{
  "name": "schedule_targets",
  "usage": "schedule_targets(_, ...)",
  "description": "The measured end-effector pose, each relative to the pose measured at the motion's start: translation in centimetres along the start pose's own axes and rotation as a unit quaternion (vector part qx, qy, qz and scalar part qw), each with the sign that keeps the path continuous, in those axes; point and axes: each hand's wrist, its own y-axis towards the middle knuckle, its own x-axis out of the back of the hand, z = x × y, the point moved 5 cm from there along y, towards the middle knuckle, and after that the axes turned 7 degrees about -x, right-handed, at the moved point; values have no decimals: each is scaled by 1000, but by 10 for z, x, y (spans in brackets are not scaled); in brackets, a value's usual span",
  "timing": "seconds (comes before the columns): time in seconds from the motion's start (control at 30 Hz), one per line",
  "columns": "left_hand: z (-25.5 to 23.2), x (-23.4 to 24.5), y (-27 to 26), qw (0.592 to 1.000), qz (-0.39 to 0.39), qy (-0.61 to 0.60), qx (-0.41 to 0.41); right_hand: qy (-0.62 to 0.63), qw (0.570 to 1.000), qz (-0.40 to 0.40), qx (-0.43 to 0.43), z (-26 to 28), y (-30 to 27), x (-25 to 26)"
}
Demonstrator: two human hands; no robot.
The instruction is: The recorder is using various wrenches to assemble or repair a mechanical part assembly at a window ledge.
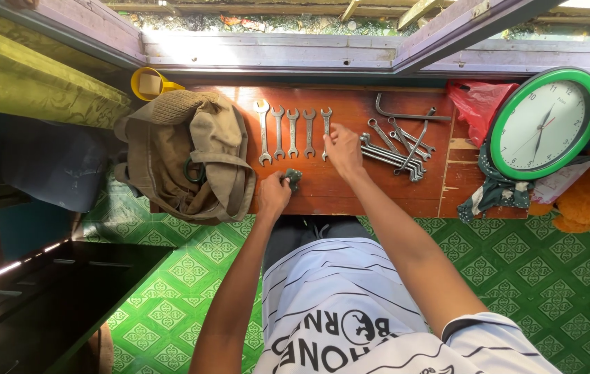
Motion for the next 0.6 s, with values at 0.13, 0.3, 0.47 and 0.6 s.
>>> schedule_targets(0.13, 7, -12, 6, 1000, -16, -9, 2, -29, 999, -20, -11, 12, 6, 9)
schedule_targets(0.3, 22, -26, 13, 1000, 4, 5, 9, -48, 998, 12, -50, 15, 5, 6)
schedule_targets(0.47, 25, -29, 13, 1000, 19, 1, 11, -47, 998, 16, -45, 10, 4, 0)
schedule_targets(0.6, 25, -30, 13, 1000, 20, 0, 13, -45, 998, 12, -48, 11, 3, 1)
